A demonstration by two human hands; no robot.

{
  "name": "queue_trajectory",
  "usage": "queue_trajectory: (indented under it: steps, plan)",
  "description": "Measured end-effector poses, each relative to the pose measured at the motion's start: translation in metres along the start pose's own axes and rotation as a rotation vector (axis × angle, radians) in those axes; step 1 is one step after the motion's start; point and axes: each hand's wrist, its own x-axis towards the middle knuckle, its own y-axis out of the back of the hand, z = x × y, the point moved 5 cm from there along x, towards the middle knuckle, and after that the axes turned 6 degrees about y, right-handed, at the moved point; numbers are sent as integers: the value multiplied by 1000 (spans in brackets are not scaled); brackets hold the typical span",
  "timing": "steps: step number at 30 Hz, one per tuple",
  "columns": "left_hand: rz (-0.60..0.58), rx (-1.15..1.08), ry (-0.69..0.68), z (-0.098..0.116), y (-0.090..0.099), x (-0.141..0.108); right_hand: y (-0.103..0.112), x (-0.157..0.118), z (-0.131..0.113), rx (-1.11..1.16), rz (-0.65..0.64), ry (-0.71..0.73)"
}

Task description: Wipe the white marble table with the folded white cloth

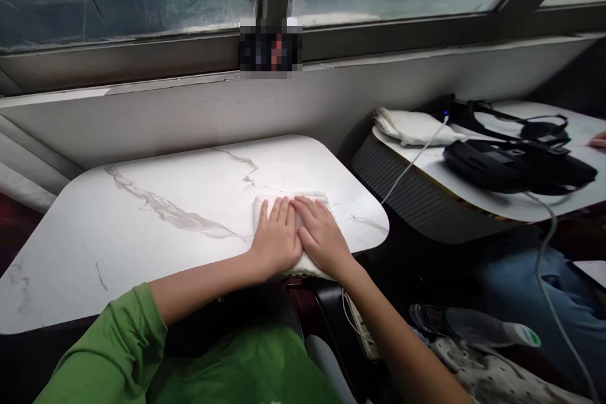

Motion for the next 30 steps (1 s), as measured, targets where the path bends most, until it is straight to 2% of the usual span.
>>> queue_trajectory:
  steps: [3, 6, 9, 13, 17, 20, 23, 30]
  plan:
    - [-11, 7, -30, 9, -4, 19, 4, 0, 21, -11, 54, -40]
    - [13, -16, -26, 5, -9, 56, 1, 23, 53, -31, 66, -52]
    - [54, -51, 28, -11, -12, 104, -9, 67, 89, -24, 38, -43]
    - [111, -59, 165, -45, -13, 168, -29, 137, 128, -3, 26, -64]
    - [149, -35, 198, -69, -13, 205, -45, 181, 150, 21, 73, -120]
    - [156, -13, 200, -74, -13, 211, -48, 187, 152, 37, 76, -122]
    - [138, 12, 181, -71, -13, 204, -46, 180, 147, 40, 56, -111]
    - [89, 45, 123, -51, -12, 161, -35, 136, 118, 33, 37, -39]
